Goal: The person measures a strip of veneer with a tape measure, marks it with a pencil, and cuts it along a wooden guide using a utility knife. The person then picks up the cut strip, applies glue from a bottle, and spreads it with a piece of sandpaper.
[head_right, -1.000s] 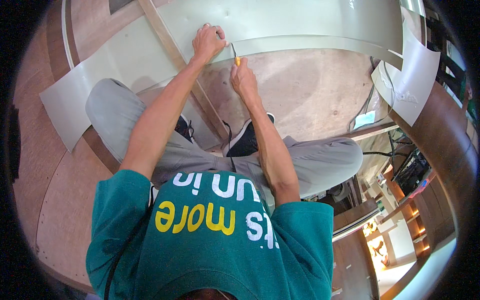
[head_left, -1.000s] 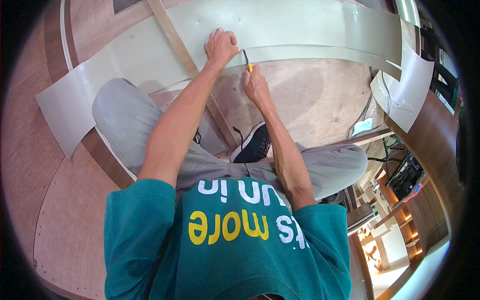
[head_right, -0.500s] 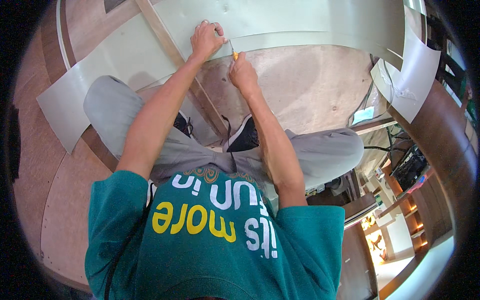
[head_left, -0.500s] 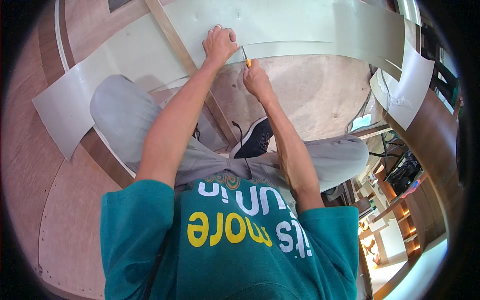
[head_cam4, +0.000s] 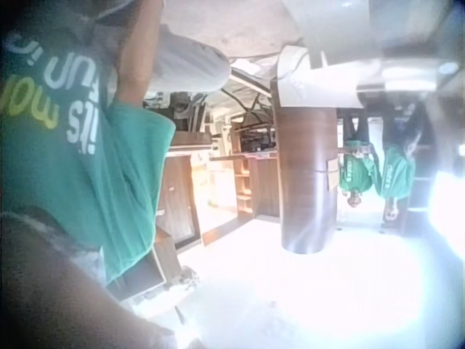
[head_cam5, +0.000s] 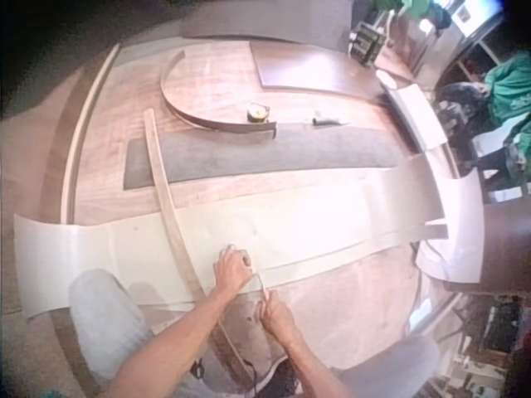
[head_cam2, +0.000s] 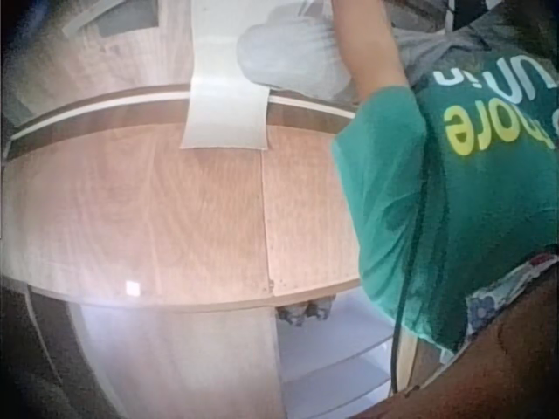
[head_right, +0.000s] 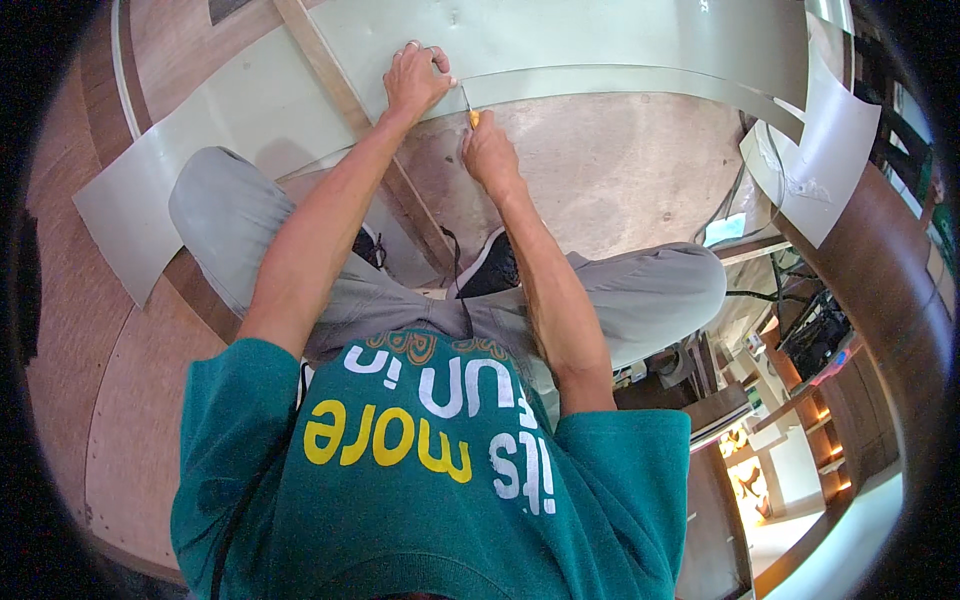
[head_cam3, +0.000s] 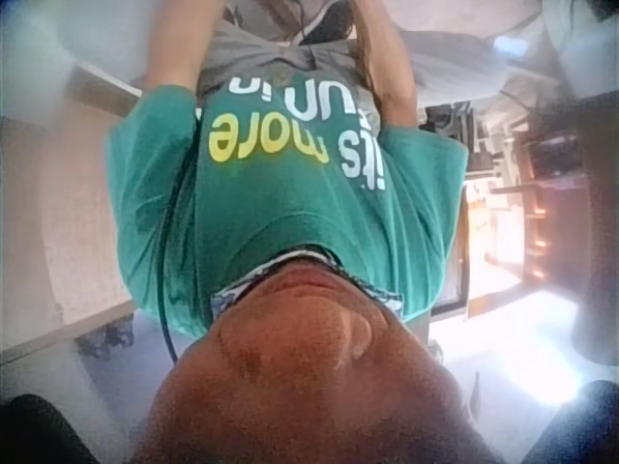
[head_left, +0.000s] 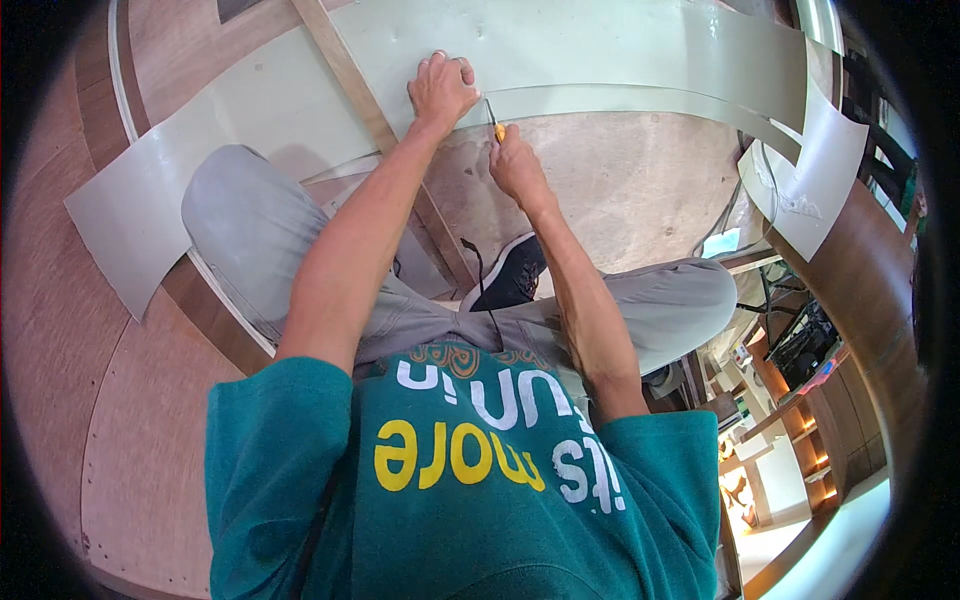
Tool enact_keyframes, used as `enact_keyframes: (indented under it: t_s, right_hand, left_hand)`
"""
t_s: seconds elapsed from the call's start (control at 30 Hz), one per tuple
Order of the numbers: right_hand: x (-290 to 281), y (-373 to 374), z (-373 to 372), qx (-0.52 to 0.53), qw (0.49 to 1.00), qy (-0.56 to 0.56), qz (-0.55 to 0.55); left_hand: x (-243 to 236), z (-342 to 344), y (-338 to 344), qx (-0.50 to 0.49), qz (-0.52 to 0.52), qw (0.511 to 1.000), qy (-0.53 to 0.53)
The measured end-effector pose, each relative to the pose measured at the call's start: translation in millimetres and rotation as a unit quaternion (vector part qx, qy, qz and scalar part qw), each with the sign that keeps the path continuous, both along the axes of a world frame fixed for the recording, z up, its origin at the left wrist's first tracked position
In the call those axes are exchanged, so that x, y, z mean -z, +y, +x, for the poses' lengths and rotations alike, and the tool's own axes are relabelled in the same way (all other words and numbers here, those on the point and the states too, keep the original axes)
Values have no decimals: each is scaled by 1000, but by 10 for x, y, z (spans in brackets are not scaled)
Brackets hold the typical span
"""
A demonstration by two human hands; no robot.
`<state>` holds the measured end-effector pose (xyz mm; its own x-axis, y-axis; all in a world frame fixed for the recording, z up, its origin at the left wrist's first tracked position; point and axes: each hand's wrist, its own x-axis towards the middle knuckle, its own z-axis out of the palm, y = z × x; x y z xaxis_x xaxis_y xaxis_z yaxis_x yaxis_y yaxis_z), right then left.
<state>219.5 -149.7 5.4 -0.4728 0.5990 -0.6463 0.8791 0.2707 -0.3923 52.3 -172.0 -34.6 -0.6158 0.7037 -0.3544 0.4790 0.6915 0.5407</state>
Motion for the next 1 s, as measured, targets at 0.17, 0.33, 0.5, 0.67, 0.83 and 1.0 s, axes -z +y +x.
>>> enact_keyframes:
  t_s: [0.17,0.33,0.5,0.67,0.83,1.0]
  right_hand:
    - [5,-44,58,6,1000,4,-5]
    - [-28,-94,103,7,1000,5,-12]
    - [57,-163,196,3,1000,0,6]
    - [-9,-206,232,3,999,30,16]
    - [66,-297,401,-3,1000,-3,8]
    - [-87,-224,420,-6,1000,3,-16]
  left_hand:
    - [-4,11,13,5,-12,1000,-6]
    - [-11,-13,-5,4,-16,1000,-14]
    - [-5,-4,15,8,-17,1000,-14]
    - [-13,-23,12,15,-19,999,-21]
    - [-11,-34,20,8,-7,1000,-12]
    - [-40,-56,53,17,-13,1000,-10]
